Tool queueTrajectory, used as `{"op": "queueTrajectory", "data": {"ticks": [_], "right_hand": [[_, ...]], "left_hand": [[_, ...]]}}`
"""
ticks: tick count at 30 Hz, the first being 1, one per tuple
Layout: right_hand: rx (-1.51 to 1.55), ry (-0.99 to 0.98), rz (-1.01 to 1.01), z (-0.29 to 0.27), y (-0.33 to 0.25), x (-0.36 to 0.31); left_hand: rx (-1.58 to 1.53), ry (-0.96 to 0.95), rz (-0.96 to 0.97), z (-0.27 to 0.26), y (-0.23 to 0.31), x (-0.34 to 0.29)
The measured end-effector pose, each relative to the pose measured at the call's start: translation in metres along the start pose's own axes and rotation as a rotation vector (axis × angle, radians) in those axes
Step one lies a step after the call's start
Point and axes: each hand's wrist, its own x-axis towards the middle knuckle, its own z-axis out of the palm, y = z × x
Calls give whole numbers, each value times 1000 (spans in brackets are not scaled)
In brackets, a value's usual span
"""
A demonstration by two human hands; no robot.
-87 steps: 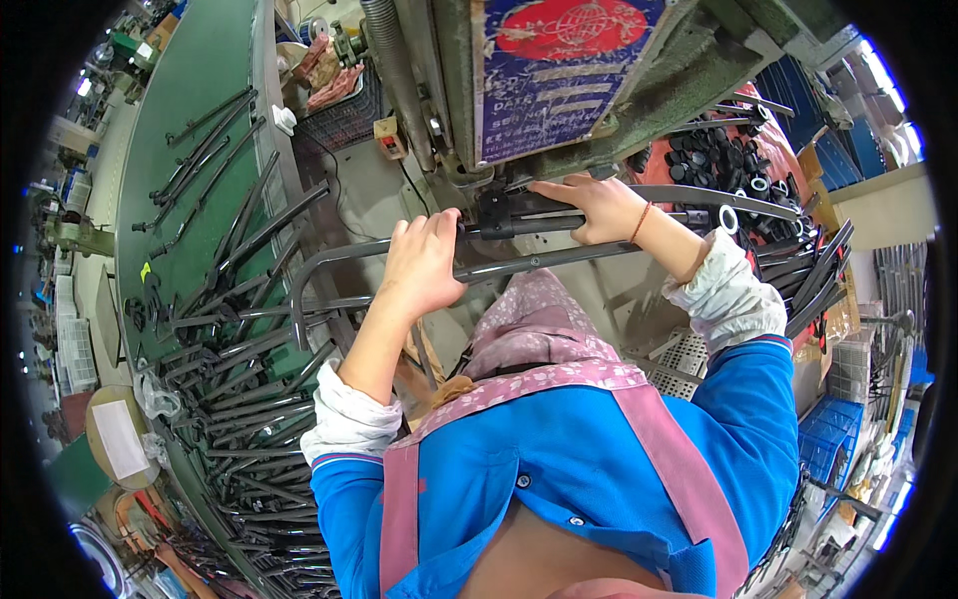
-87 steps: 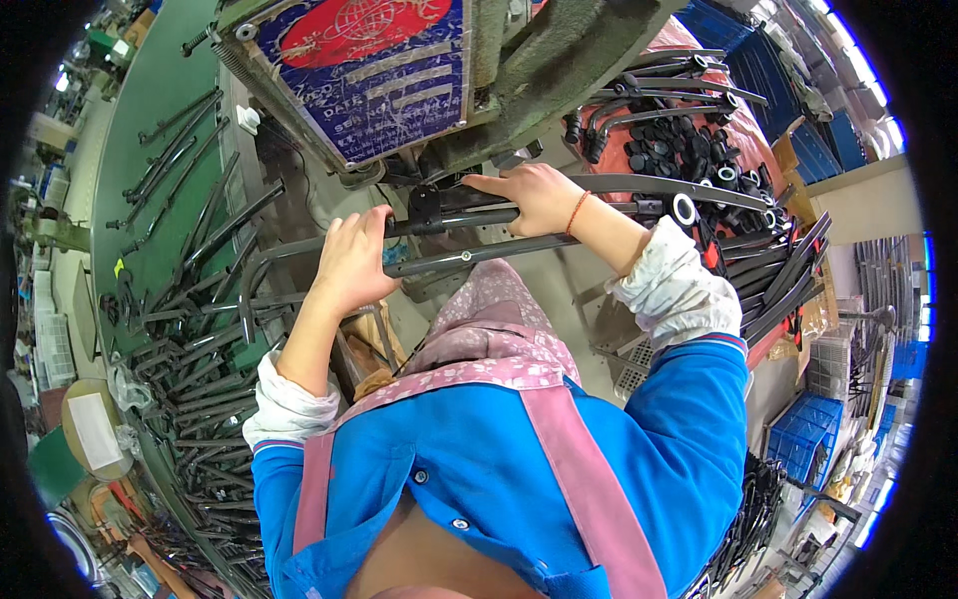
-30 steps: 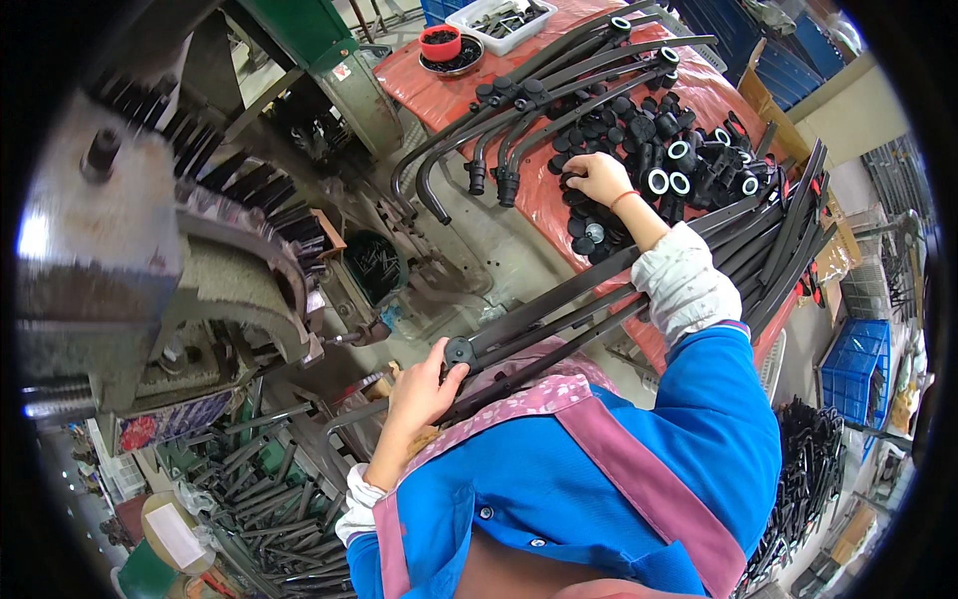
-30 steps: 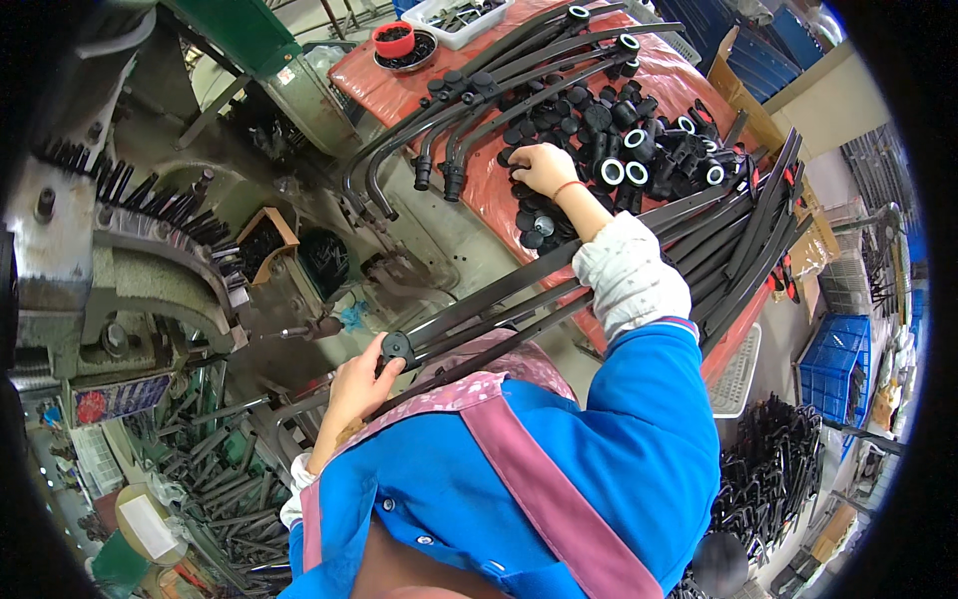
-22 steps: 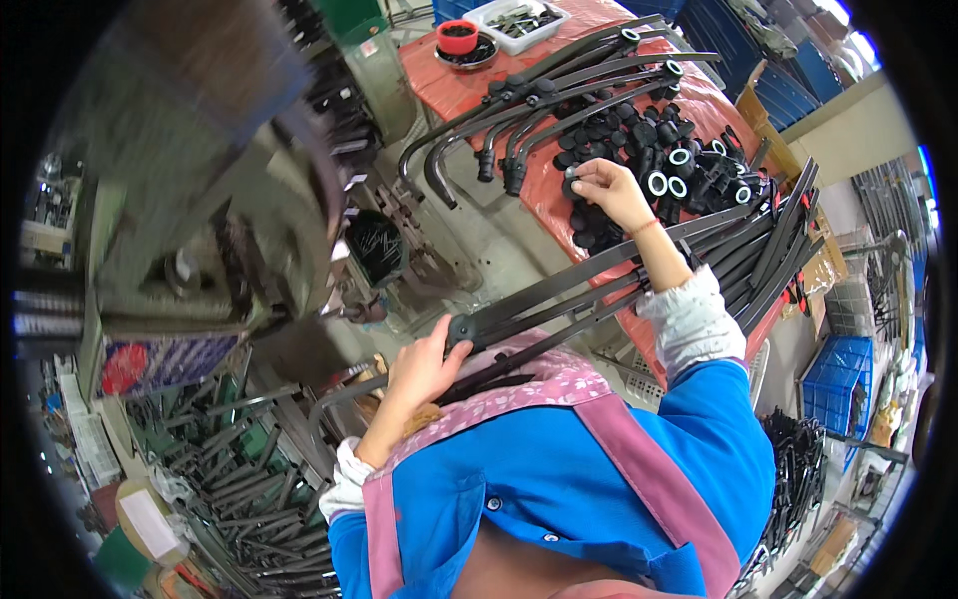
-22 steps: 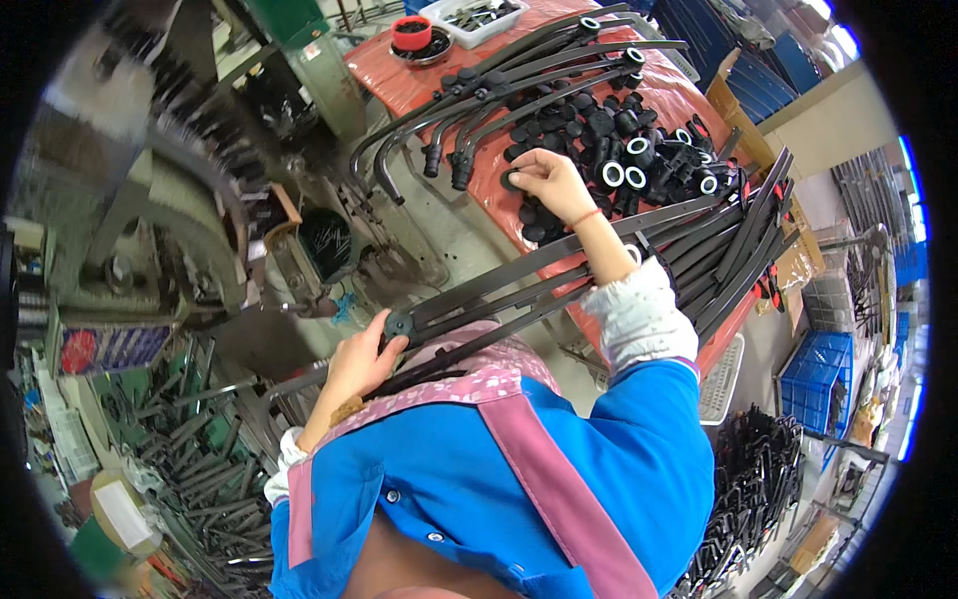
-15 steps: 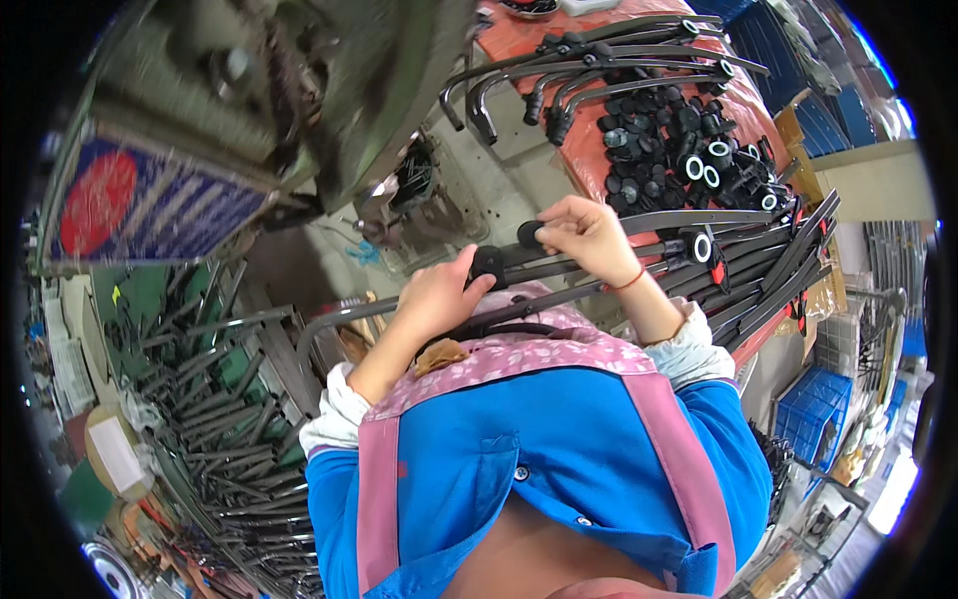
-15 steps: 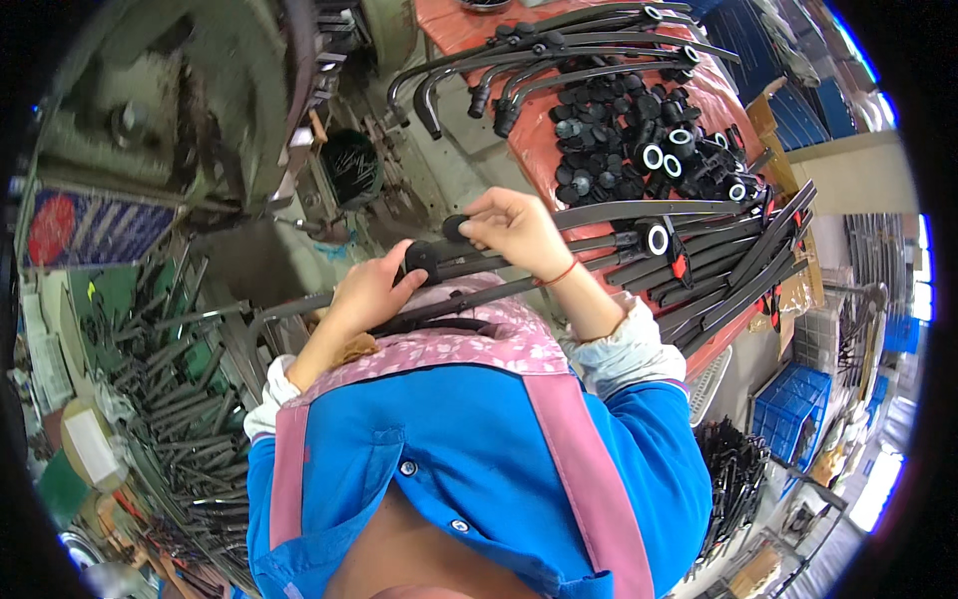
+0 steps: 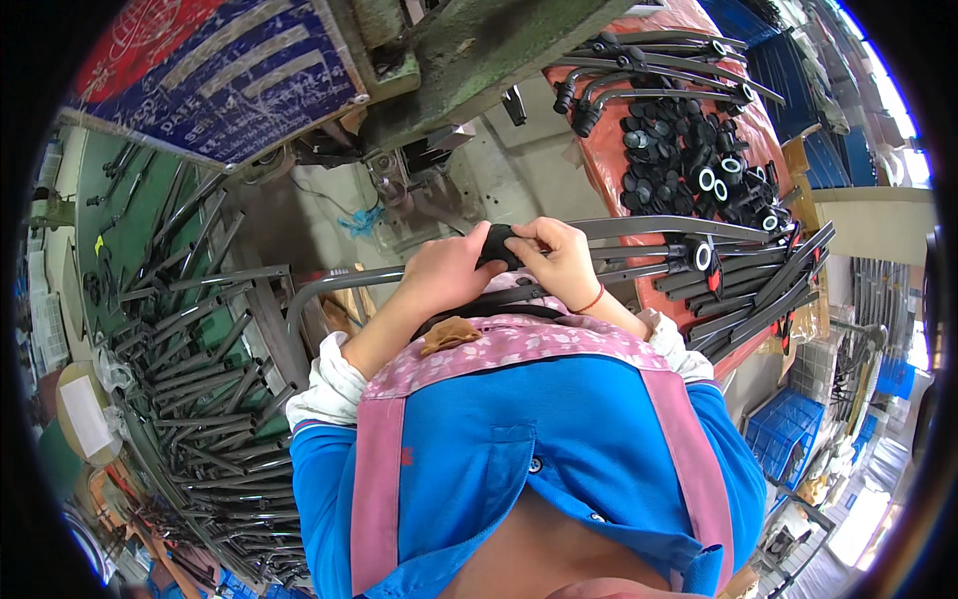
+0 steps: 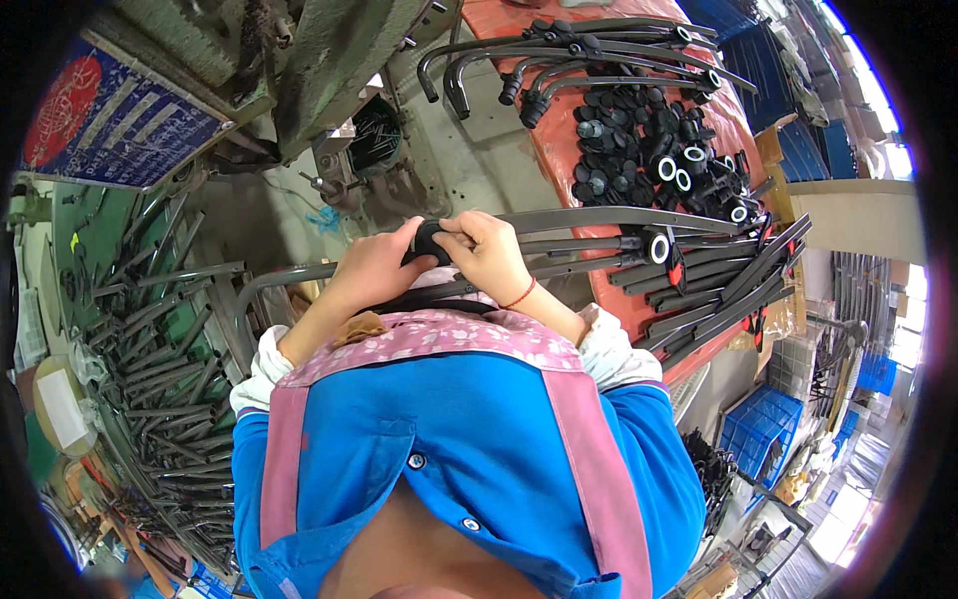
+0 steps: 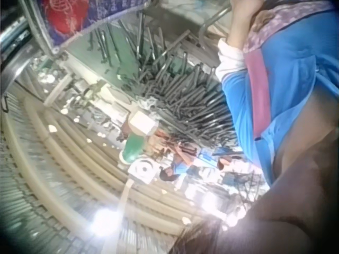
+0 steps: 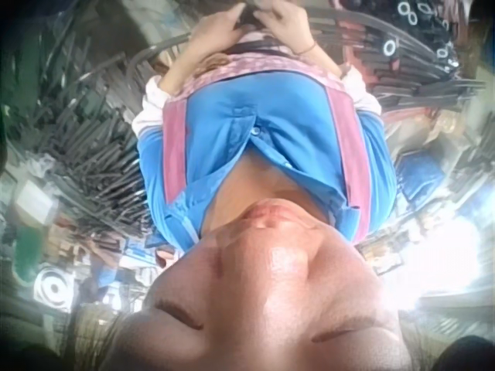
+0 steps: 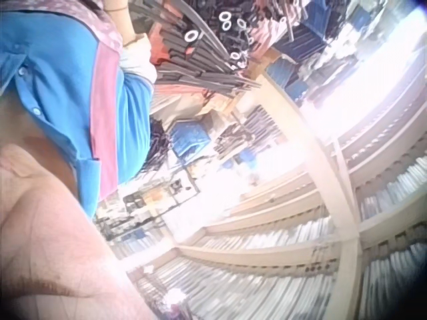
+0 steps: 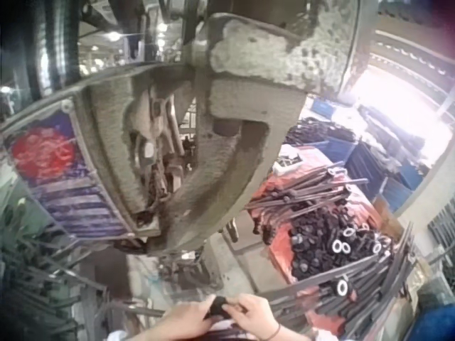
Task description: The person repeatedly picks up metal rods and black plastic end caps, inserts the caps onto the rod ends, and places the assembled units into a nearby bin. The process is continuous and repetitive throughout the clip.
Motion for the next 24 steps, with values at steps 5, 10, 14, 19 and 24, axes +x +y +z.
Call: {"op": "queueTrajectory", "data": {"ticks": [5,10,14,19,24], "right_hand": [[-23,28,-51,1,1,2],[-173,11,-52,-4,-8,8],[-241,-63,-101,-9,-4,15],[-5,-179,15,-14,6,22],[48,-316,146,-15,9,28]], "left_hand": [[-1,-2,-20,1,0,1],[8,-22,-28,-3,2,1],[10,-36,-33,-1,1,2],[-7,-55,-38,0,4,1],[5,-16,-10,5,3,-3]]}}
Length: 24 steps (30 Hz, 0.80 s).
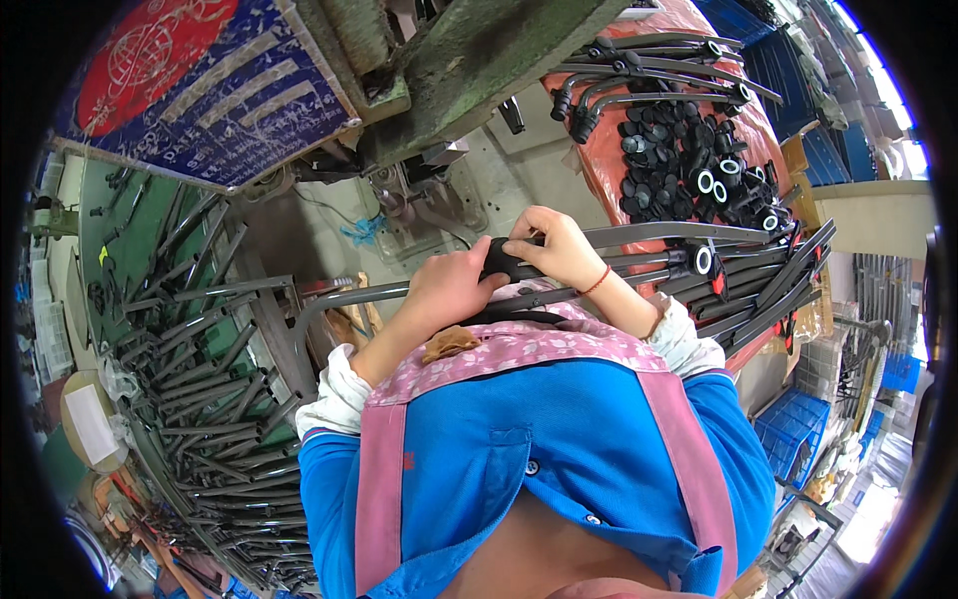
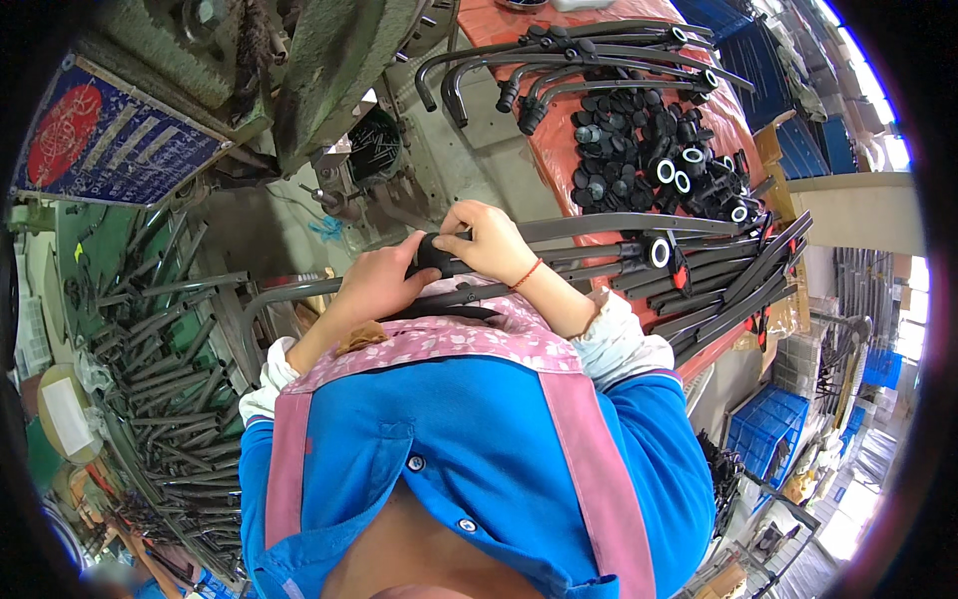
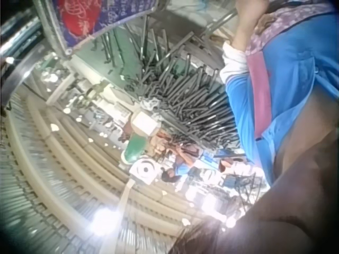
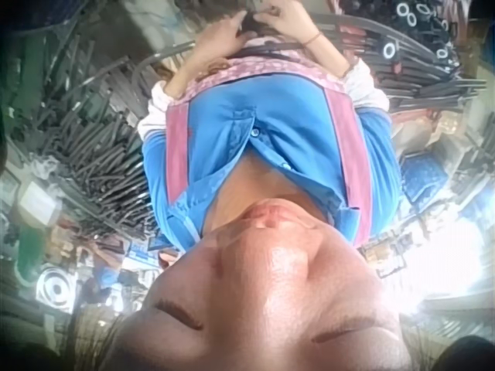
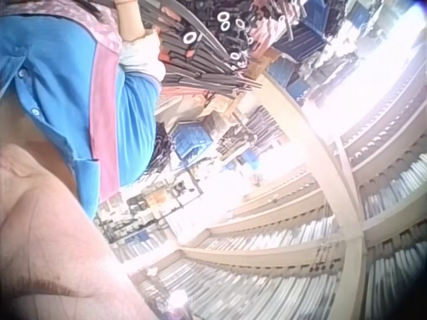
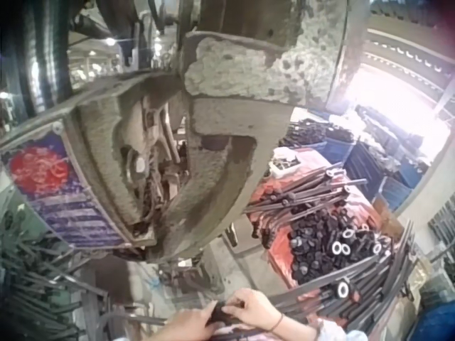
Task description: The person repeatedly picks up metal rods and black plastic end caps, inserts the caps onto the rod ends, and places the assembled units into a nearby bin. The process is continuous and repetitive throughout the clip.
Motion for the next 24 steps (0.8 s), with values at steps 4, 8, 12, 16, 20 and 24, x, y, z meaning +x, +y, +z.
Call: {"op": "queueTrajectory", "data": {"ticks": [4,8,12,16,20,24], "right_hand": [[-217,15,-172,4,7,1],[-465,-146,-260,-25,3,-17],[-1057,-218,-327,-79,25,-57],[-1209,-259,-295,-97,39,-56],[-1156,-192,-346,-131,16,-50],[-1244,2,-457,-191,18,-28]], "left_hand": [[-6,38,1,5,-3,3],[-27,107,0,8,-5,9],[-63,83,-104,0,-3,7],[-151,75,-108,4,-4,15],[-356,70,-10,4,-19,27],[-213,189,143,-11,-18,37]]}}
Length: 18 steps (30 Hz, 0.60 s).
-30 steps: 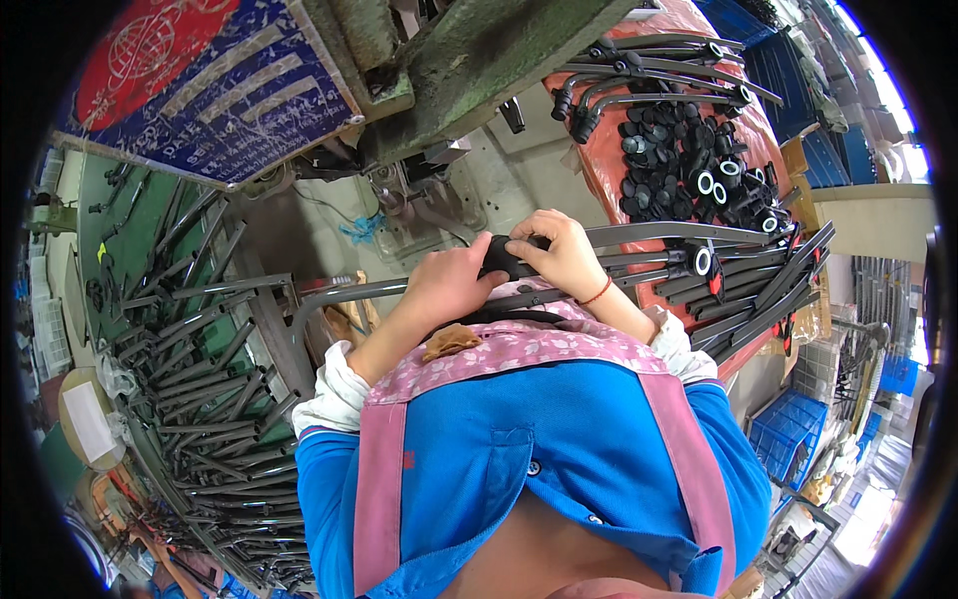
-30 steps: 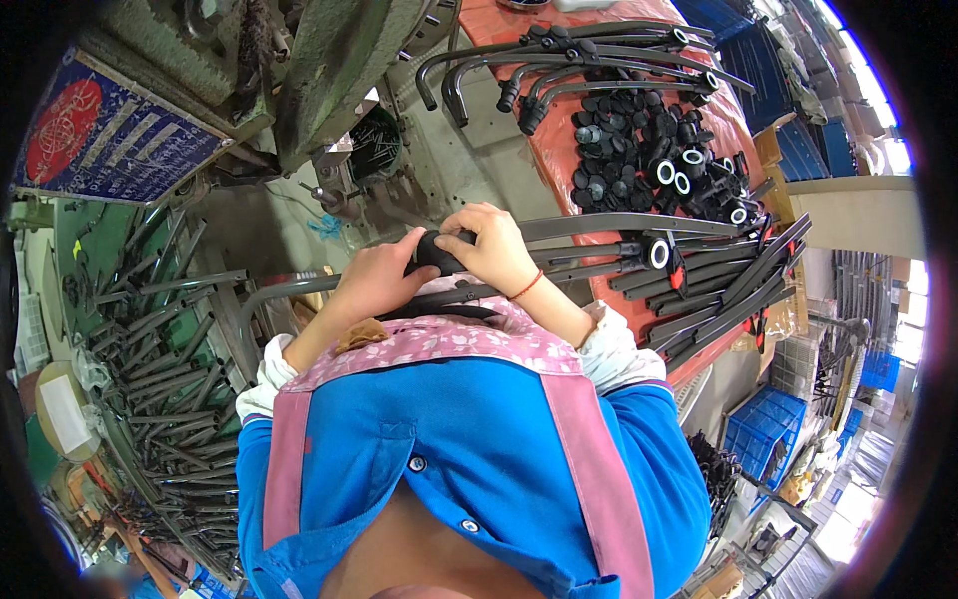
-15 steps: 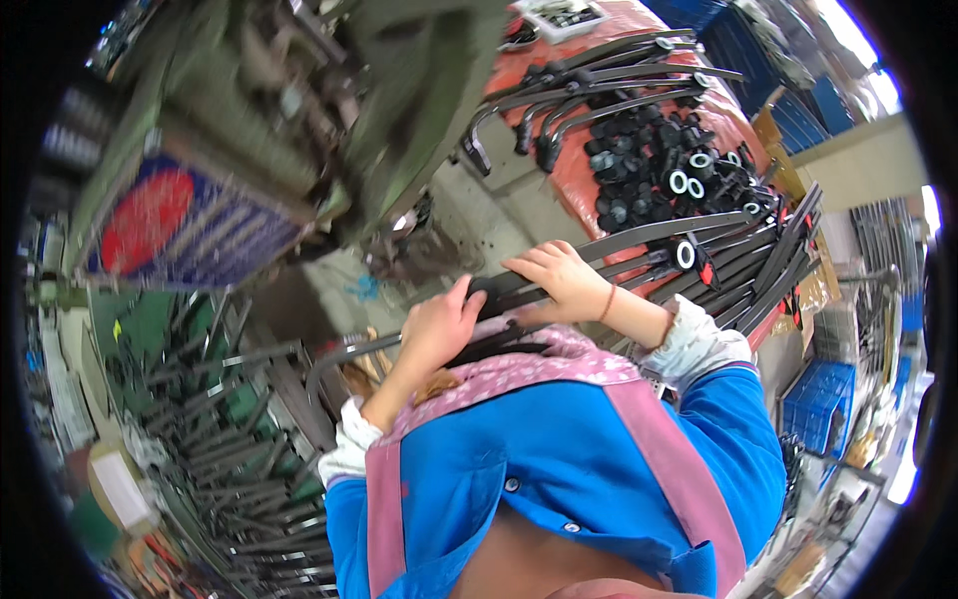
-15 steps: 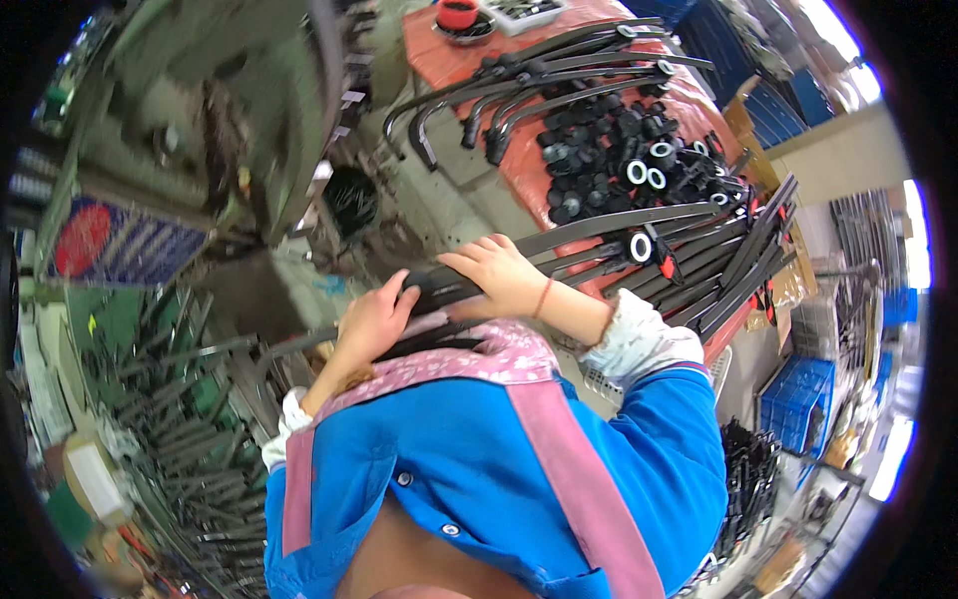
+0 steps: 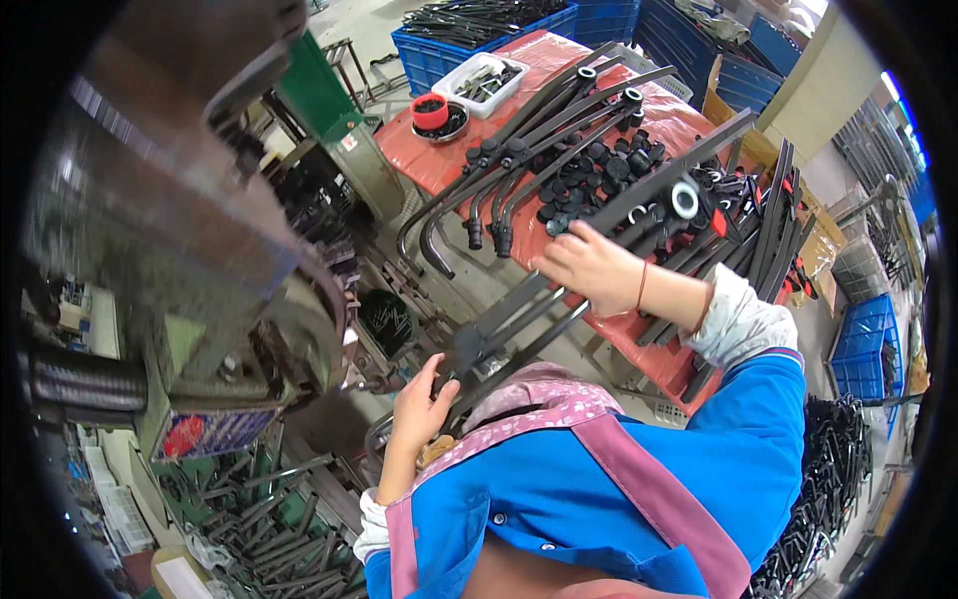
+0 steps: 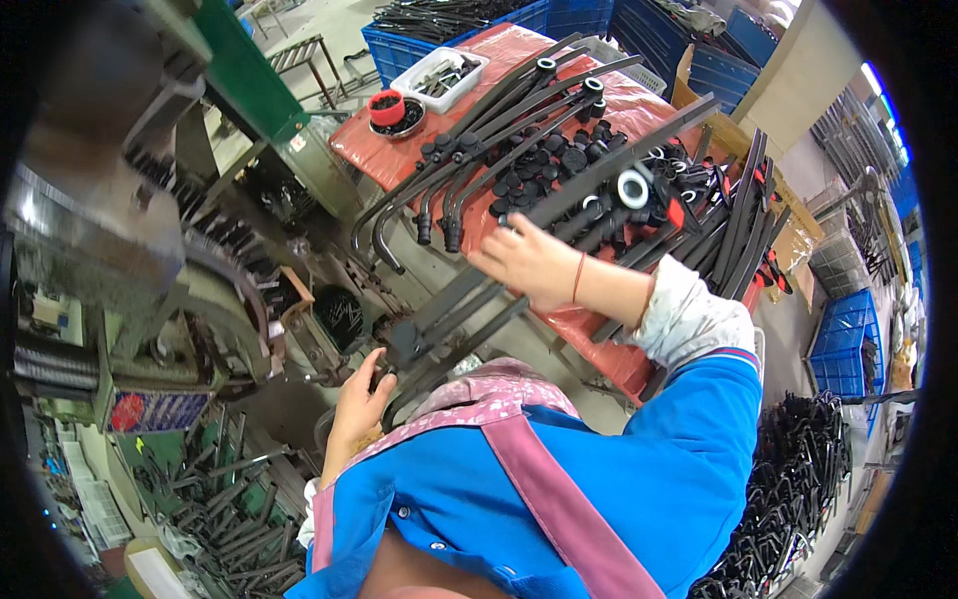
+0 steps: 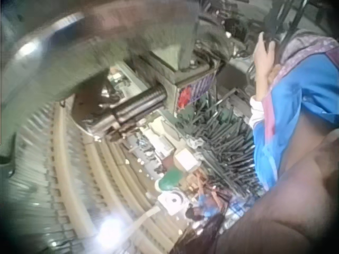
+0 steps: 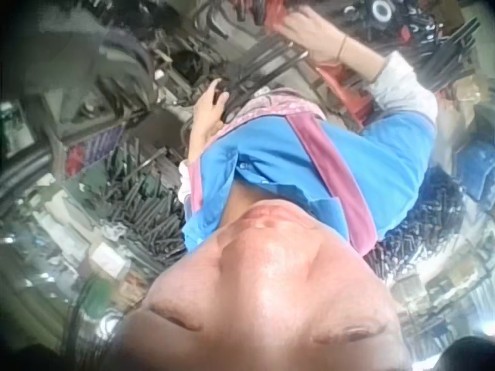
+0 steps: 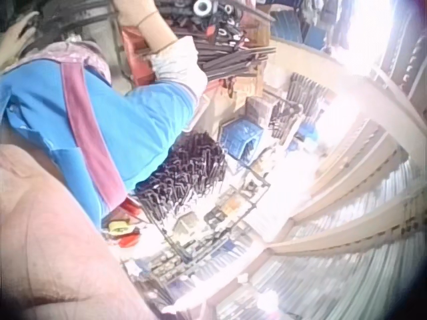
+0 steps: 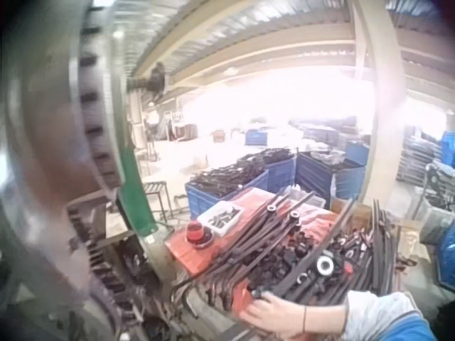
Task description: The person repeatedly picks up metal rods and black plastic end caps, inserts the caps onto the rod ends, and places the assembled units into a nearby bin. The process is continuous and repetitive throughout the clip.
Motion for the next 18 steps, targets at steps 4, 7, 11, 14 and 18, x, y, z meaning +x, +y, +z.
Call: {"op": "queueTrajectory", "data": {"ticks": [4,7,11,14,18], "right_hand": [[-89,43,29,6,88,10],[-136,3,83,23,151,20],[-184,-98,232,67,224,43],[-204,23,337,121,276,45],[-148,-31,575,165,314,55]], "left_hand": [[237,156,150,2,12,22],[344,233,120,16,16,52],[330,286,18,31,22,86],[155,233,-105,36,40,113],[107,182,-72,48,16,135]]}}
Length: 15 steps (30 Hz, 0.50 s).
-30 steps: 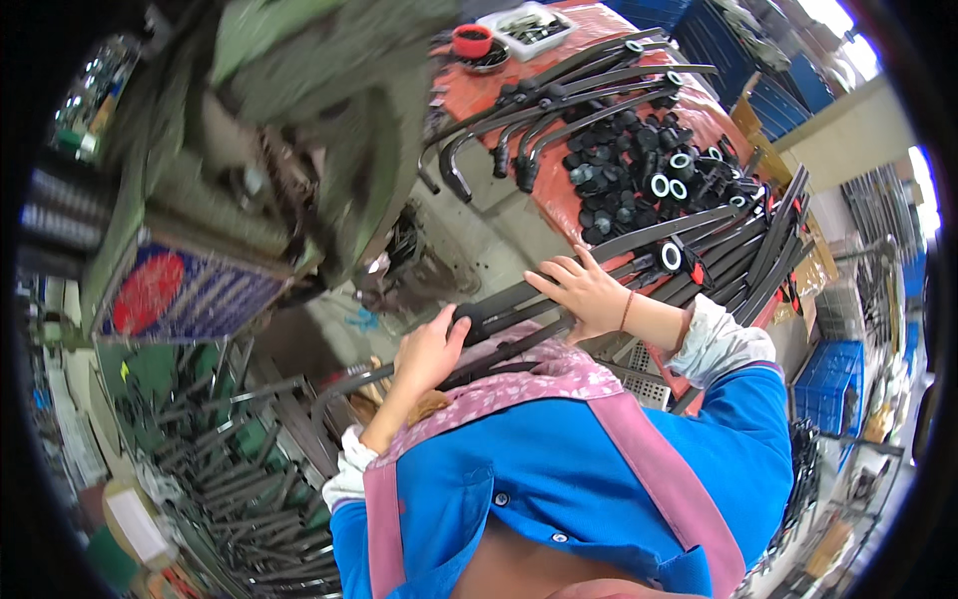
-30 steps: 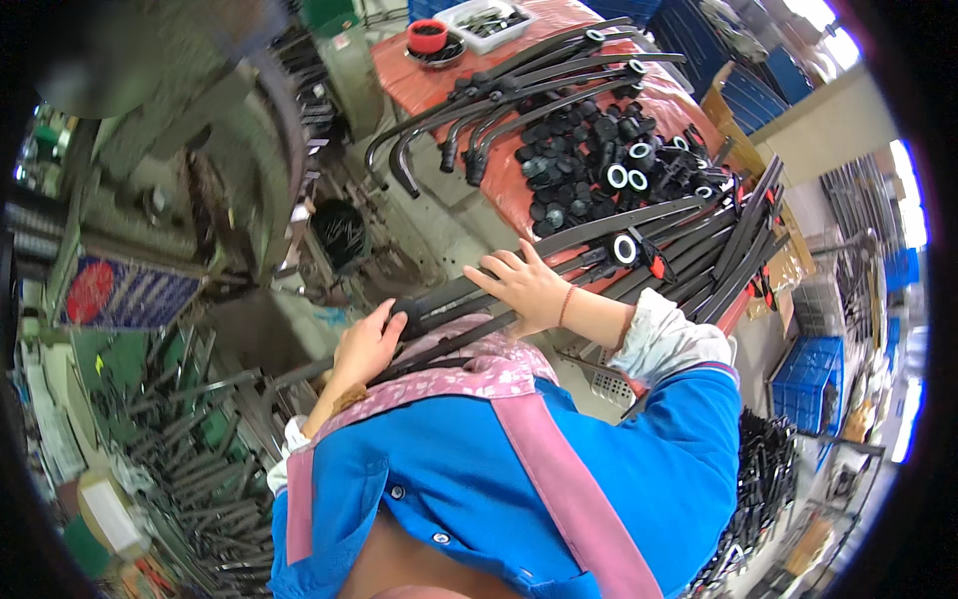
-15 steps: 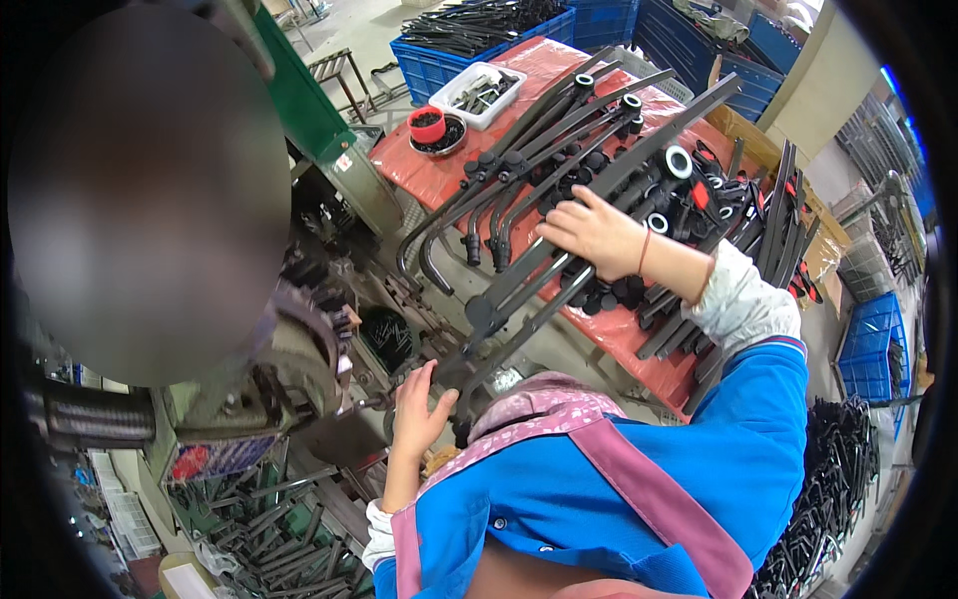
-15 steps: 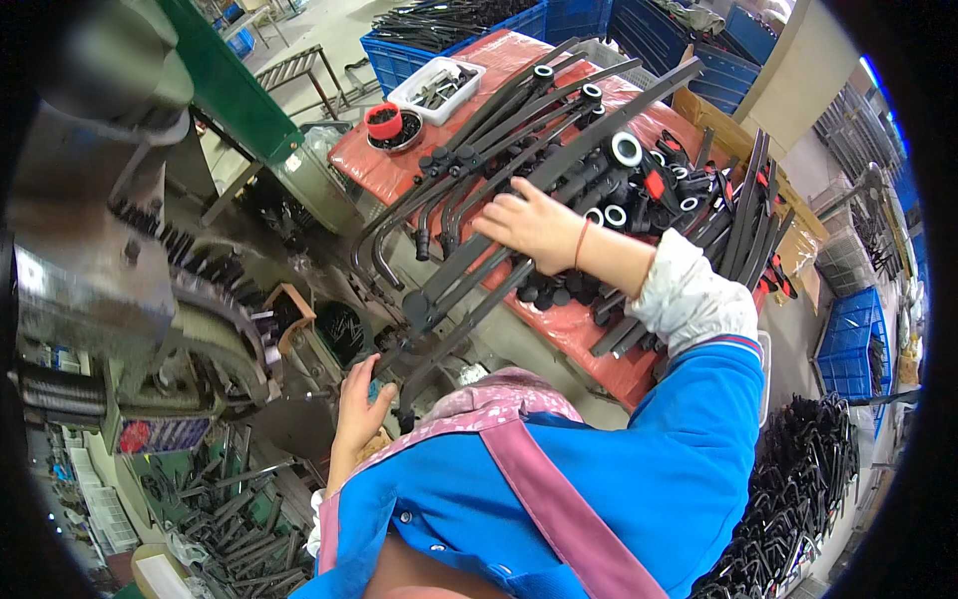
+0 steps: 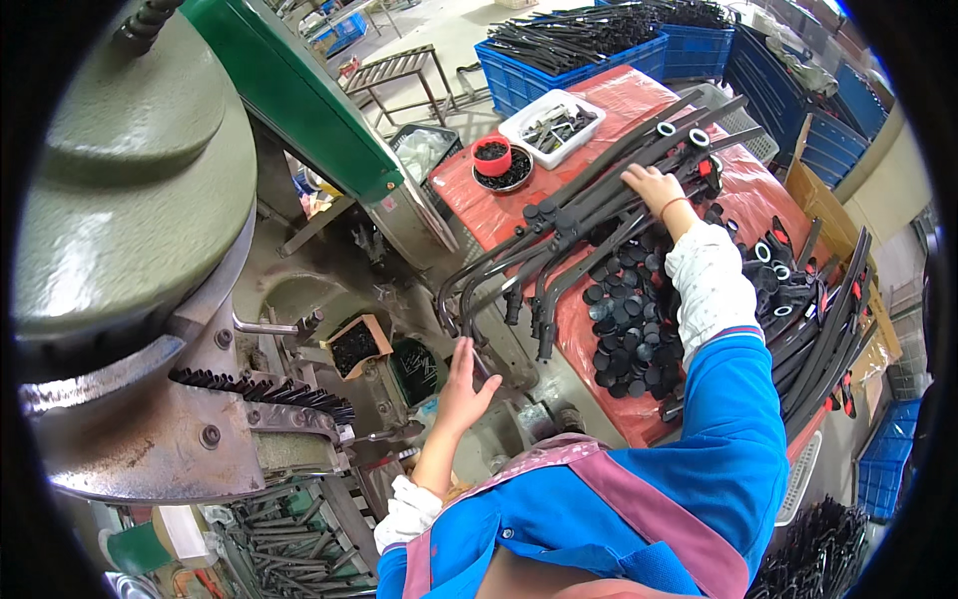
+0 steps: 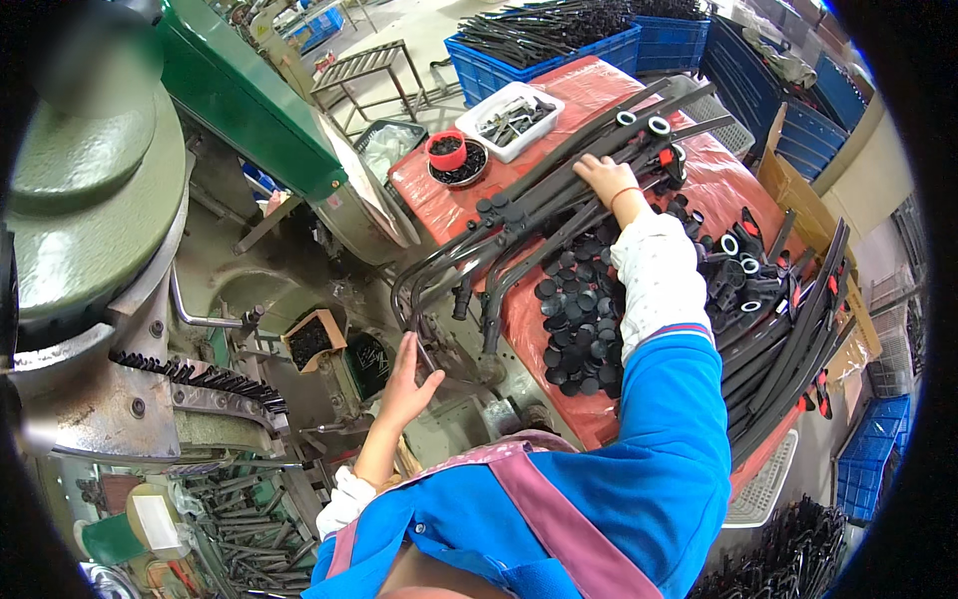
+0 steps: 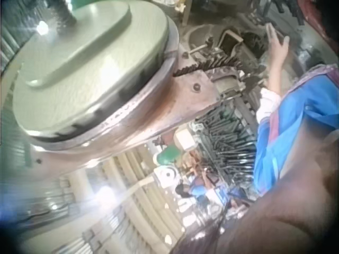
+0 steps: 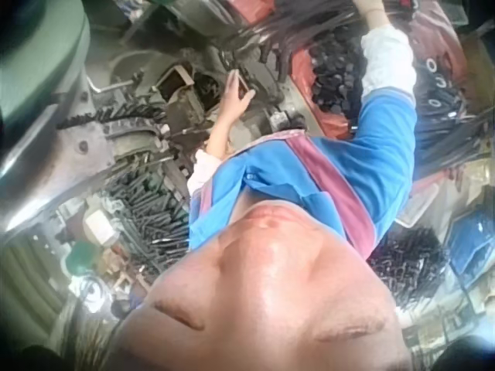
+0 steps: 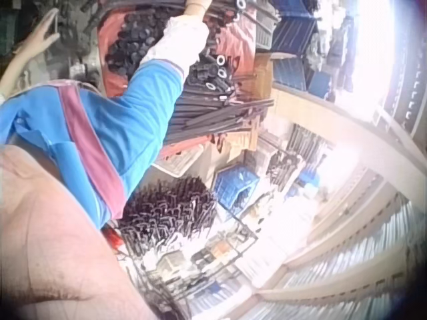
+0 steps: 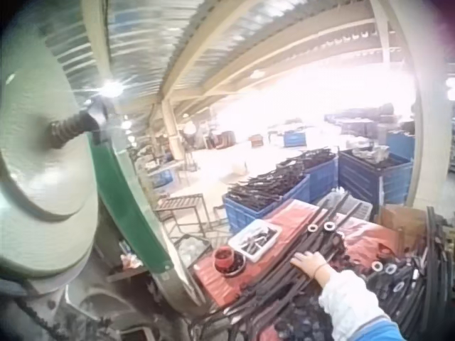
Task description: The person repeatedly picks up metal rods and black plastic end caps, inserts the caps onto the rod ends, and places the assembled units into a nearby bin. The process is continuous and repetitive throughout the clip.
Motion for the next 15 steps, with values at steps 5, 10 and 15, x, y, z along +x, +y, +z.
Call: {"op": "queueTrajectory", "data": {"ticks": [5,10,15], "right_hand": [[-58,-122,104,20,1,18],[75,-210,221,24,-17,14],[101,-178,81,-36,-71,17]], "left_hand": [[-82,11,33,7,-3,20],[-80,76,70,4,-4,27],[-156,53,24,-7,-5,-9]]}}
